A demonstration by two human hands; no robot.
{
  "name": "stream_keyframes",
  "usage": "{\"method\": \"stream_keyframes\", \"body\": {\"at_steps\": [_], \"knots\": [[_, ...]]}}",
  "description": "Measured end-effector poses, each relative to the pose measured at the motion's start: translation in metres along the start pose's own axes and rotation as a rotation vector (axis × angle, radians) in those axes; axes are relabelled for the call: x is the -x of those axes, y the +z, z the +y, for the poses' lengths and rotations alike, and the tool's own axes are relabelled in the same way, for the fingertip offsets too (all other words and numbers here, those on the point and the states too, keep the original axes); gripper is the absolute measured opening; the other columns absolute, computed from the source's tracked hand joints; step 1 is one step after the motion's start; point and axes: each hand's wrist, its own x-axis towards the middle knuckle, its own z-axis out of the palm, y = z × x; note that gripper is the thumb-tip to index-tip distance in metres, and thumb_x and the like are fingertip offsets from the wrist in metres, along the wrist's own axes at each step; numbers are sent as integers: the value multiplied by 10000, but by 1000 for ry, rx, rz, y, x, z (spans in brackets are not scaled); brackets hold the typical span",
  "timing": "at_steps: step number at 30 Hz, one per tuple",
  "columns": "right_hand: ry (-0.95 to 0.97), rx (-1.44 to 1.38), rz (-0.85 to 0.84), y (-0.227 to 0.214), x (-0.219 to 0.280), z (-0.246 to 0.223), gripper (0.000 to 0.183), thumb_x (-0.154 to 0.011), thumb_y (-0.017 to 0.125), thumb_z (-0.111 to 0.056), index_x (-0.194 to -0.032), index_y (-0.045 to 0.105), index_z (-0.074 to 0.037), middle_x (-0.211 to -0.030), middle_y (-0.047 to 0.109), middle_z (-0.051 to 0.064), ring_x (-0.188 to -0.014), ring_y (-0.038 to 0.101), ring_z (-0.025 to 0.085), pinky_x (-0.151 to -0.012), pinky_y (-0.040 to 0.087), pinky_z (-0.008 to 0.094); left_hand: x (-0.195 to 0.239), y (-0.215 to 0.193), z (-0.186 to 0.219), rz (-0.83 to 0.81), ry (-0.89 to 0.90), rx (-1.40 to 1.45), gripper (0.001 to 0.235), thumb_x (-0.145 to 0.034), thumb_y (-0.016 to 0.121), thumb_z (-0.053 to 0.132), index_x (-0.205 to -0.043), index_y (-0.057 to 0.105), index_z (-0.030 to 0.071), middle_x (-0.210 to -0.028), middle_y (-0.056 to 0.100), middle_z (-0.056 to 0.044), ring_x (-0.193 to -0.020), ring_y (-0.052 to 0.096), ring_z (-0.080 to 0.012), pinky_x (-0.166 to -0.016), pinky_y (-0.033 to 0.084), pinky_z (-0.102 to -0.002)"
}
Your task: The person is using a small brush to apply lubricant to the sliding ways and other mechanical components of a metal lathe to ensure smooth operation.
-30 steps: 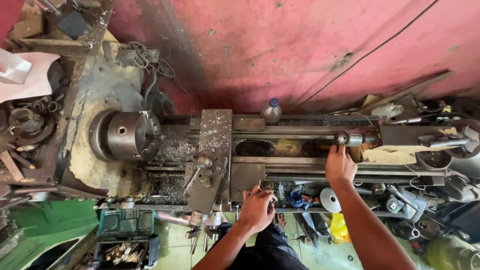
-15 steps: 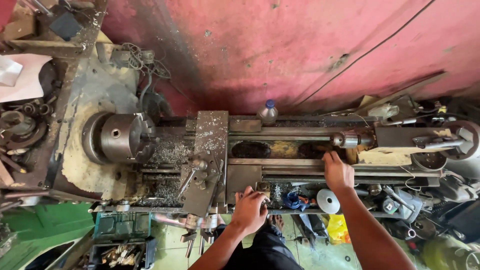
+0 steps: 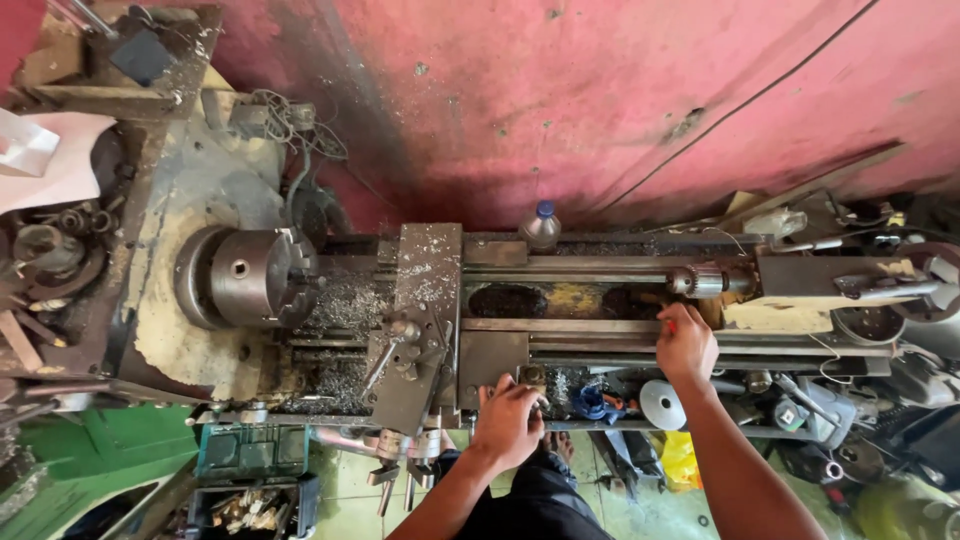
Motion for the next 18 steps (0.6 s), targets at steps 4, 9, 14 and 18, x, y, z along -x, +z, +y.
{"method": "stream_keyframes", "body": {"at_steps": [4, 9, 14, 18], "knots": [[93, 71, 131, 5, 4, -2, 308, -834, 591, 6, -1029, 669, -220, -1085, 650, 80, -792, 689, 410, -575, 510, 550, 3, -10, 5, -31, -34, 20, 444, -910, 673, 179, -1346, 606, 120, -1302, 676, -55, -1325, 467, -313, -1152, 196, -729], [-35, -214, 248, 25, -14, 12, 261, -816, 628, 60, -916, 729, -159, -1013, 779, 38, -903, 715, 265, -783, 540, 397, 5, 0, 1, -53, -18, -22, 365, -919, 676, 213, -1270, 633, 120, -1221, 686, -48, -1221, 496, -249, -1136, 238, -681], [-20, -131, -62, 7, -10, -5, 314, -856, 606, -15, -922, 763, -278, -1036, 763, -11, -901, 709, 284, -725, 538, 427, 0, -2, -1, -7, 14, -23, 366, -906, 680, 203, -1257, 638, 109, -1210, 696, -52, -1200, 508, -254, -1112, 274, -655], [69, 20, 205, 5, 2, -7, 375, -752, 607, 25, -1022, 712, -213, -1075, 641, 77, -806, 656, 358, -578, 526, 513, 4, -1, -5, 30, 9, -27, 313, -897, 669, 176, -1202, 672, 106, -1190, 710, -49, -1175, 520, -255, -1081, 312, -665]]}}
